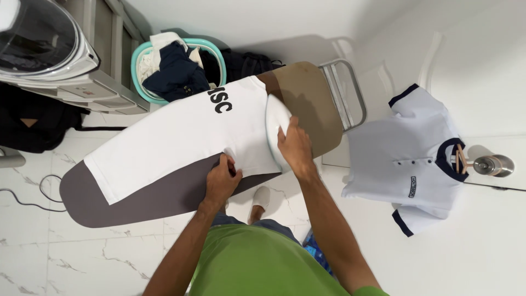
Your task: The person is ironing a white shirt on an ironing board and then placing it on a hanger.
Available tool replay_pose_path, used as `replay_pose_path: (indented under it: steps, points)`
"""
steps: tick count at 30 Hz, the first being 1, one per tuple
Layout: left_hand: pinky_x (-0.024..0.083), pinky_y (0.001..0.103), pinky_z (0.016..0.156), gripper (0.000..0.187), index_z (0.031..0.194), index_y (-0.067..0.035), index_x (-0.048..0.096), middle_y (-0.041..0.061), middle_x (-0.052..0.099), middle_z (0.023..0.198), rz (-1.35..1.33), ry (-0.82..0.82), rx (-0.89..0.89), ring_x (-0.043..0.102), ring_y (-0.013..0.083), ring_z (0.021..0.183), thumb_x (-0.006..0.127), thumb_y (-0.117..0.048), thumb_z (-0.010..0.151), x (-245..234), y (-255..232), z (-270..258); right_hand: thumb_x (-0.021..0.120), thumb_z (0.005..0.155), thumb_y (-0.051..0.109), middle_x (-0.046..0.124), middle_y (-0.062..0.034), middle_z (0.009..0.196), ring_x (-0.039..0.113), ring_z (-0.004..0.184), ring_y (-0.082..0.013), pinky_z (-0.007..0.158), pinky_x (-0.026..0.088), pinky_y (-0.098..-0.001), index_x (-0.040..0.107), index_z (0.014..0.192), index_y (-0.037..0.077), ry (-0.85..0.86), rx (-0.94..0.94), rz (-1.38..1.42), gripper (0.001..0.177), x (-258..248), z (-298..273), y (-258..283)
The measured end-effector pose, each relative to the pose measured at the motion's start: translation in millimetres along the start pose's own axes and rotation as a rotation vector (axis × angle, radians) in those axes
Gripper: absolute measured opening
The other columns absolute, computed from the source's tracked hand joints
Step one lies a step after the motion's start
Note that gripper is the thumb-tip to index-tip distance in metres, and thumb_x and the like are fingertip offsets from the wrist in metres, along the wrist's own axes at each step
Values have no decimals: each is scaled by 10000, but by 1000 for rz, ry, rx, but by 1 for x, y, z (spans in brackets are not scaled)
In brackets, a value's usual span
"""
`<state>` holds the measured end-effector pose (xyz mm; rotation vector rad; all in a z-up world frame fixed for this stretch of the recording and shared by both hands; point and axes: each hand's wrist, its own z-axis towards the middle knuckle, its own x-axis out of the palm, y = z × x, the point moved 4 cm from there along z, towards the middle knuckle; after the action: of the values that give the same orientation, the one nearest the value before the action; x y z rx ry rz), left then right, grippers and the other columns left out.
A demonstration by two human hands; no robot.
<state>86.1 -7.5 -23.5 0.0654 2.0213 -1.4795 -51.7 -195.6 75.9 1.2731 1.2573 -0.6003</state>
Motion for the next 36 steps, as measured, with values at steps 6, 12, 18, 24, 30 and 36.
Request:
replay_pose_path:
  steps: [6, 12, 18, 24, 30, 36]
  points:
    - [566, 435, 666, 335, 1022, -79, 519, 110, 690, 804, -53, 84, -17, 714, 309, 736, 774, -211, 849, -10, 0, 7, 632, 971, 203, 708, -331, 958, 700, 878, -506, 817, 549, -572, 508, 1201, -53, 47, -74, -46, 365, 29, -3, 11]
    - [558, 442, 658, 319, 1019, -77, 522, 106, 689, 789, -14, 126, 4, 704, 320, 723, 762, -230, 874, -2, 6, 6, 623, 998, 222, 715, -328, 954, 709, 903, -497, 843, 568, -549, 506, 1203, -54, -27, 7, -54, 363, 21, 42, 1]
    - [552, 445, 641, 304, 974, -72, 523, 120, 681, 769, -47, -22, 53, 697, 315, 701, 766, -207, 850, 1, 7, -3, 634, 967, 218, 710, -325, 977, 705, 898, -492, 829, 558, -552, 527, 1250, -31, 7, -175, -1, 392, 7, 18, -16]
    - [559, 445, 679, 282, 1003, -72, 525, 128, 697, 809, 8, -41, -155, 712, 307, 705, 743, -223, 907, 8, -3, -9, 637, 956, 208, 704, -327, 1022, 686, 920, -510, 848, 537, -572, 496, 1280, -16, 222, -252, -141, 419, 6, -37, -45]
    - [572, 428, 730, 267, 1040, -56, 528, 138, 712, 851, -95, -287, -340, 720, 297, 778, 732, -185, 926, 31, -15, -32, 621, 934, 181, 698, -317, 1066, 725, 928, -452, 833, 566, -541, 490, 1257, -6, 381, -434, -143, 396, -13, -60, -103]
    - [586, 379, 750, 414, 1201, -13, 521, 156, 650, 1023, -481, -773, -289, 681, 270, 865, 757, -139, 885, 58, -12, -50, 639, 897, 189, 763, -207, 1039, 759, 926, -352, 855, 572, -472, 606, 1264, 87, 561, -367, -161, 382, -78, -68, -127]
